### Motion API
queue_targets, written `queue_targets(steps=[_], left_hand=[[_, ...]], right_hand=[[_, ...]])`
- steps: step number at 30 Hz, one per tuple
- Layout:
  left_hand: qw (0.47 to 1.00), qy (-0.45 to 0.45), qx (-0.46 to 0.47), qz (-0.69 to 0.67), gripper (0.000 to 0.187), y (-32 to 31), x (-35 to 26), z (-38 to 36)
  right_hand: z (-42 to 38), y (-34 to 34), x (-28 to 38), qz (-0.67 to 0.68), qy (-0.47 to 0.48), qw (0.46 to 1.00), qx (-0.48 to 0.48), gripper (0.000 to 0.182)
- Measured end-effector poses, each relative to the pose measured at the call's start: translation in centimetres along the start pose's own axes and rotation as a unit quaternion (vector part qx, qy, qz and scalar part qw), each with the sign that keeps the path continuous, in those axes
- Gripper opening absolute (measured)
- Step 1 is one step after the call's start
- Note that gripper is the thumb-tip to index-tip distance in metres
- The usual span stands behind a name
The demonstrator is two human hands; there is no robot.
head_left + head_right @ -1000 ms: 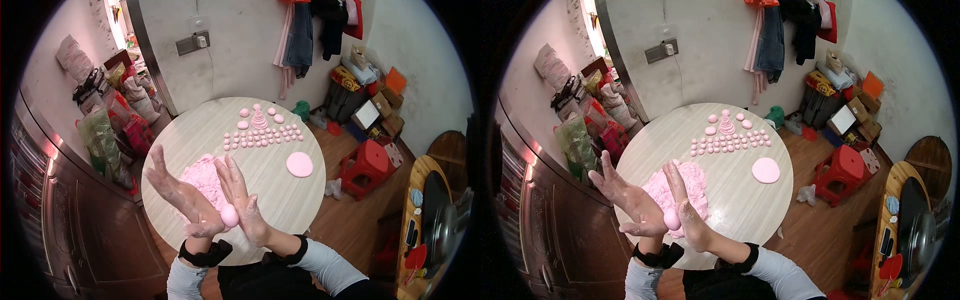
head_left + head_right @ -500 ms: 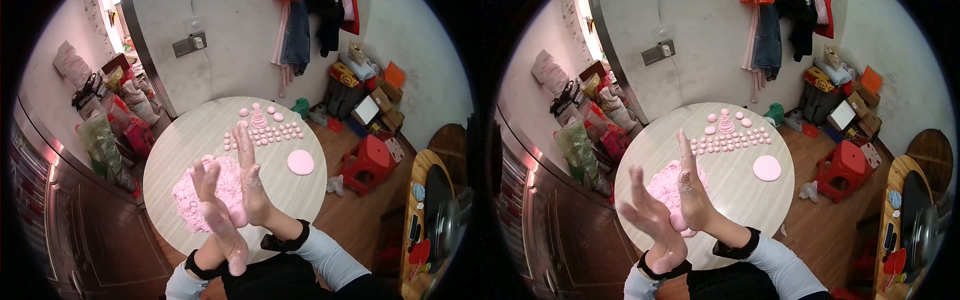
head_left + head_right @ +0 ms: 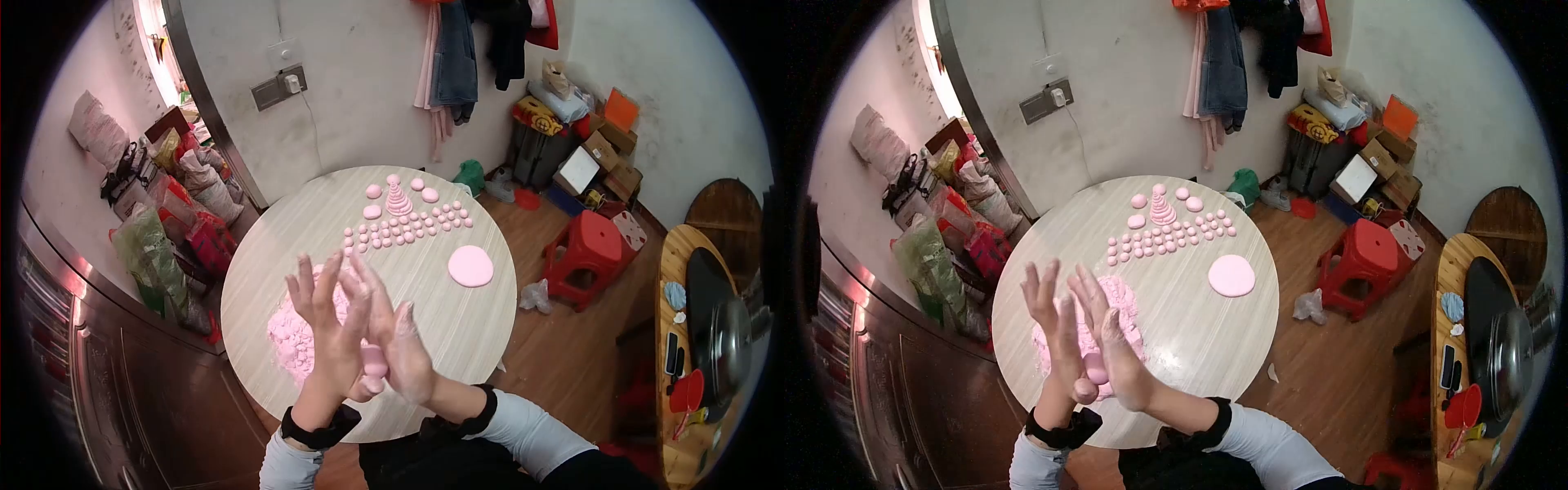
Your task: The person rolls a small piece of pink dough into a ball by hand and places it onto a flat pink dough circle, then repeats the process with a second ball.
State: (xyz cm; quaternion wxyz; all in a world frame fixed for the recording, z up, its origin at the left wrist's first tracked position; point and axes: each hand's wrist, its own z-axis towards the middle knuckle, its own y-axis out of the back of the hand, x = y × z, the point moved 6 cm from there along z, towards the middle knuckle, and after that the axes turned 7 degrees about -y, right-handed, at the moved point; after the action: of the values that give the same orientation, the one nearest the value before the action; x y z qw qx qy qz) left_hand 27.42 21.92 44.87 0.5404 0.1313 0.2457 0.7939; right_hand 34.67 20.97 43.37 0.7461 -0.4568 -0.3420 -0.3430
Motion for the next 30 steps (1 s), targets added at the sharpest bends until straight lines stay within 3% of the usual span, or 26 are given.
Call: queue_targets(steps=[2,4,5,7,8,11,12,15,17,19,20,21,23,25,26,27,29,30], left_hand=[[0.996,-0.018,0.039,-0.074,0.090,-1.0,-2.2,-0.9],[0.986,-0.055,0.005,-0.160,0.090,-0.6,-4.9,0.0],[0.986,-0.055,0.003,-0.160,0.090,-0.6,-4.6,0.1],[0.990,0.025,-0.042,-0.135,0.090,-0.4,-1.9,0.1],[0.990,0.092,-0.020,-0.102,0.088,-0.6,-0.2,-0.2],[0.992,0.107,0.052,-0.053,0.086,-1.6,-0.1,-0.7],[0.993,0.056,0.061,-0.079,0.085,-1.8,-1.8,-0.8],[0.990,0.059,0.016,-0.127,0.085,-1.2,-2.1,0.7],[0.993,0.076,0.003,-0.089,0.084,-1.3,0.8,0.4],[0.982,0.176,0.005,-0.073,0.082,-1.5,3.3,-1.0],[0.979,0.182,0.077,-0.043,0.080,-2.1,2.6,-1.3],[0.988,0.117,0.090,-0.050,0.080,-2.6,1.0,-1.7],[0.989,0.064,0.053,-0.124,0.077,-2.1,-1.5,-0.9],[0.985,0.101,0.016,-0.136,0.076,-1.7,0.2,-0.3],[0.980,0.138,-0.020,-0.145,0.075,-1.2,1.4,-0.1],[0.980,0.136,-0.023,-0.143,0.075,-1.3,2.0,-0.5],[0.978,0.183,0.024,-0.102,0.073,-2.1,3.0,-2.1],[0.977,0.174,0.098,-0.068,0.076,-3.1,1.8,-2.7]], right_hand=[[1.1,1.7,-0.3,0.059,-0.007,0.998,-0.035,0.081],[1.8,3.4,-3.0,0.090,-0.017,0.994,-0.057,0.079],[1.7,3.4,-4.8,0.078,-0.042,0.994,-0.060,0.078],[1.2,2.8,-5.4,0.065,-0.069,0.994,-0.057,0.077],[0.5,1.7,-3.9,0.084,-0.081,0.992,-0.053,0.076],[1.4,1.9,-2.6,0.143,-0.053,0.987,-0.048,0.074],[2.2,2.9,-3.0,0.170,-0.041,0.983,-0.061,0.074],[2.6,3.5,-5.2,0.210,-0.037,0.975,-0.063,0.072],[1.0,1.6,-5.1,0.160,-0.115,0.979,-0.060,0.071],[0.8,1.8,-4.6,0.189,-0.131,0.972,-0.052,0.072],[1.6,2.2,-3.8,0.248,-0.103,0.962,-0.057,0.072],[2.1,2.5,-3.3,0.306,-0.072,0.947,-0.064,0.072],[1.6,2.9,-5.6,0.233,-0.088,0.967,-0.055,0.073],[1.3,2.6,-7.6,0.078,-0.122,0.989,-0.024,0.074],[0.7,1.9,-7.5,0.151,-0.174,0.972,-0.044,0.075],[0.2,2.1,-7.7,0.141,-0.180,0.972,-0.050,0.075],[0.5,2.2,-5.0,0.165,-0.153,0.972,-0.070,0.075],[0.4,2.3,-5.2,0.169,-0.150,0.971,-0.072,0.075]])
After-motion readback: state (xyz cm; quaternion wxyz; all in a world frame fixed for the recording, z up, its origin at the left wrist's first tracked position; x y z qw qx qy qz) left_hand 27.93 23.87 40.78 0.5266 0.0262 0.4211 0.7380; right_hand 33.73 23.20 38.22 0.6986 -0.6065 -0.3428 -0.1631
